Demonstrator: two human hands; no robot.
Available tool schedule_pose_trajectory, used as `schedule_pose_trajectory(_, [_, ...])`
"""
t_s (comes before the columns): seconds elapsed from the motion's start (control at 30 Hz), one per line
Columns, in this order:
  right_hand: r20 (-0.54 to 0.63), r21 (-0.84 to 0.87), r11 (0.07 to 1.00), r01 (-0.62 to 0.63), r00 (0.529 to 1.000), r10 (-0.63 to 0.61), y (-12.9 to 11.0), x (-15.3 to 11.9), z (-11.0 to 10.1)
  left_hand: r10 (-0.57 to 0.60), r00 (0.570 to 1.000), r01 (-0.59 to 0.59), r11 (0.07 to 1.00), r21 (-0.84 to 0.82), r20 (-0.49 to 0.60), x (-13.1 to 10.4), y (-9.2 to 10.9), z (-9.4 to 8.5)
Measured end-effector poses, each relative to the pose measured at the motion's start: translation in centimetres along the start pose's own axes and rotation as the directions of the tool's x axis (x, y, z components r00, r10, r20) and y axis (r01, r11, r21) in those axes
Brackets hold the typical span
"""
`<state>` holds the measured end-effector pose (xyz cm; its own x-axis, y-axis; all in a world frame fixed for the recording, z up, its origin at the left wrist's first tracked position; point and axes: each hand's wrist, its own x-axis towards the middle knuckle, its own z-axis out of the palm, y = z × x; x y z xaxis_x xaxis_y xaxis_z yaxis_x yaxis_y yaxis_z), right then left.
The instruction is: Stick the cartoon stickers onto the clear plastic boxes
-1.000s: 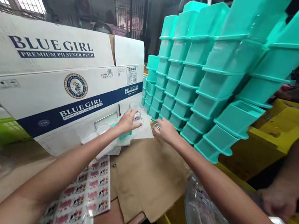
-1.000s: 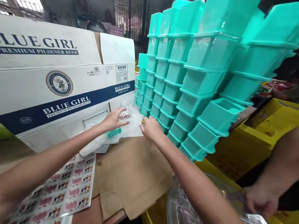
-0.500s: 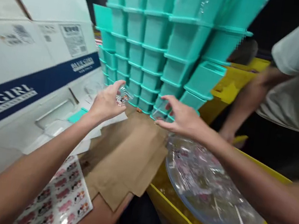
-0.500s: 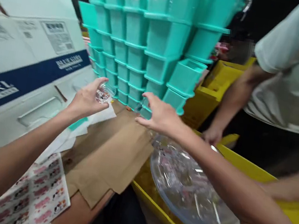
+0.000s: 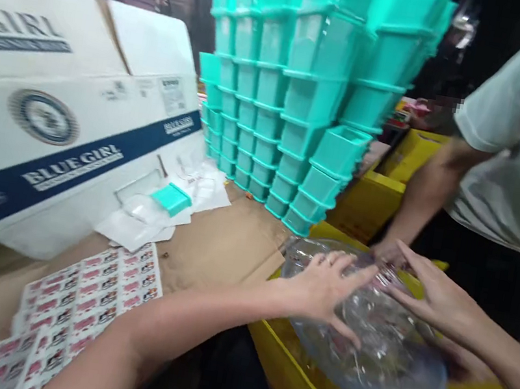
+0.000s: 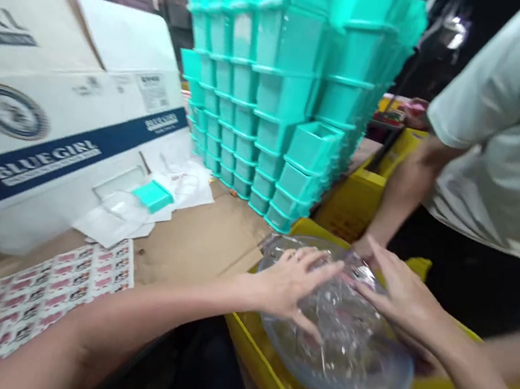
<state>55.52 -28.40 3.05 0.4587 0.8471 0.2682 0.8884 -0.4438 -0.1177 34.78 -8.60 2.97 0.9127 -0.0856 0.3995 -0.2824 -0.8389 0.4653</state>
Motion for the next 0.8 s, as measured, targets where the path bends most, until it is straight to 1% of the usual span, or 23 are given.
schedule_pose_trajectory(0.03, [0.003, 0.027, 0.999, 0.023, 1.0, -0.023, 0.8, 1.0, -0.1, 0.035, 0.999, -0.035, 0.999, 0.002, -0.007, -0.9, -0.8, -1.1])
schedule_pose_trajectory(0.07, [-0.012, 0.043, 0.997, 0.066, 0.998, -0.065, 1.0, 2.3, -0.4, 0.049, 0.999, -0.049, 0.998, 0.025, -0.022, -2.0, -2.0, -2.7])
schedule_pose_trajectory(0.1, [-0.051, 0.056, 0.99, 0.129, 0.991, -0.127, 0.3, 3.8, -0.9, 0.032, 0.998, -0.028, 0.997, 0.068, -0.048, -3.3, -3.5, -4.5])
schedule_pose_trajectory(0.13, [-0.094, 0.069, 0.975, 0.21, 0.974, -0.204, -1.2, 5.4, -1.4, -0.02, 0.995, 0.032, 0.992, 0.125, -0.093, -4.8, -5.2, -6.7])
schedule_pose_trajectory(0.17, [-0.137, 0.082, 0.948, 0.307, 0.946, -0.295, -3.7, 7.2, -2.1, -0.079, 0.987, 0.104, 0.978, 0.181, -0.144, -6.4, -7.1, -9.1])
schedule_pose_trajectory(0.2, [-0.158, 0.112, 0.912, 0.395, 0.913, -0.376, -7.0, 9.3, -2.6, -0.201, 0.955, 0.25, 0.941, 0.227, -0.219, -8.2, -9.2, -11.5])
schedule_pose_trajectory(0.23, [-0.173, 0.158, 0.862, 0.481, 0.873, -0.456, -10.9, 11.5, -3.0, -0.322, 0.895, 0.406, 0.876, 0.261, -0.31, -9.9, -11.5, -14.0])
schedule_pose_trajectory(0.27, [-0.149, 0.217, 0.811, 0.544, 0.839, -0.523, -15.0, 14.0, -2.9, -0.381, 0.849, 0.488, 0.83, 0.27, -0.365, -11.5, -13.7, -16.3])
schedule_pose_trajectory(0.3, [-0.102, 0.27, 0.768, 0.581, 0.81, -0.577, -19.2, 16.6, -2.4, -0.428, 0.81, 0.552, 0.786, 0.277, -0.4, -13.0, -16.0, -18.4])
schedule_pose_trajectory(0.33, [-0.041, 0.298, 0.74, 0.603, 0.783, -0.621, -23.2, 19.4, -1.3, -0.487, 0.763, 0.627, 0.719, 0.299, -0.425, -14.1, -18.1, -20.2])
schedule_pose_trajectory(0.37, [0.022, 0.302, 0.758, 0.578, 0.791, -0.611, -26.8, 22.1, 0.3, -0.507, 0.74, 0.656, 0.689, 0.309, -0.442, -14.8, -20.0, -21.7])
schedule_pose_trajectory(0.4, [0.088, 0.302, 0.797, 0.522, 0.818, -0.569, -29.8, 24.6, 2.3, -0.523, 0.725, 0.677, 0.662, 0.322, -0.448, -15.2, -21.7, -22.8])
schedule_pose_trajectory(0.43, [0.108, 0.295, 0.821, 0.489, 0.836, -0.538, -32.2, 27.0, 4.5, -0.532, 0.721, 0.685, 0.647, 0.336, -0.444, -15.2, -23.3, -23.6])
schedule_pose_trajectory(0.47, [0.122, 0.289, 0.834, 0.47, 0.846, -0.519, -34.0, 29.1, 6.8, -0.535, 0.728, 0.68, 0.644, 0.351, -0.429, -14.9, -24.8, -24.2])
schedule_pose_trajectory(0.5, [0.138, 0.28, 0.852, 0.442, 0.86, -0.492, -35.2, 31.0, 9.0, -0.541, 0.736, 0.674, 0.64, 0.368, -0.408, -14.4, -26.1, -24.5])
schedule_pose_trajectory(0.57, [0.161, 0.255, 0.883, 0.394, 0.883, -0.44, -36.2, 34.2, 12.6, -0.558, 0.748, 0.664, 0.629, 0.404, -0.36, -13.1, -28.6, -24.7])
schedule_pose_trajectory(0.6, [0.168, 0.239, 0.899, 0.368, 0.896, -0.411, -36.2, 35.7, 13.9, -0.57, 0.747, 0.664, 0.617, 0.422, -0.343, -12.5, -29.7, -24.7])
schedule_pose_trajectory(0.63, [0.172, 0.221, 0.913, 0.343, 0.908, -0.383, -36.1, 37.1, 14.9, -0.583, 0.74, 0.67, 0.599, 0.439, -0.335, -12.0, -30.8, -24.6])
schedule_pose_trajectory(0.7, [0.171, 0.189, 0.933, 0.308, 0.925, -0.34, -36.0, 39.9, 16.2, -0.607, 0.72, 0.687, 0.553, 0.471, -0.336, -11.5, -32.6, -24.2])
schedule_pose_trajectory(0.77, [0.174, 0.167, 0.939, 0.302, 0.928, -0.33, -36.4, 42.1, 17.0, -0.621, 0.705, 0.696, 0.516, 0.499, -0.342, -11.4, -33.9, -23.7])
schedule_pose_trajectory(0.8, [0.179, 0.159, 0.937, 0.309, 0.925, -0.336, -36.8, 43.0, 17.3, -0.623, 0.705, 0.694, 0.508, 0.509, -0.339, -11.6, -34.3, -23.4])
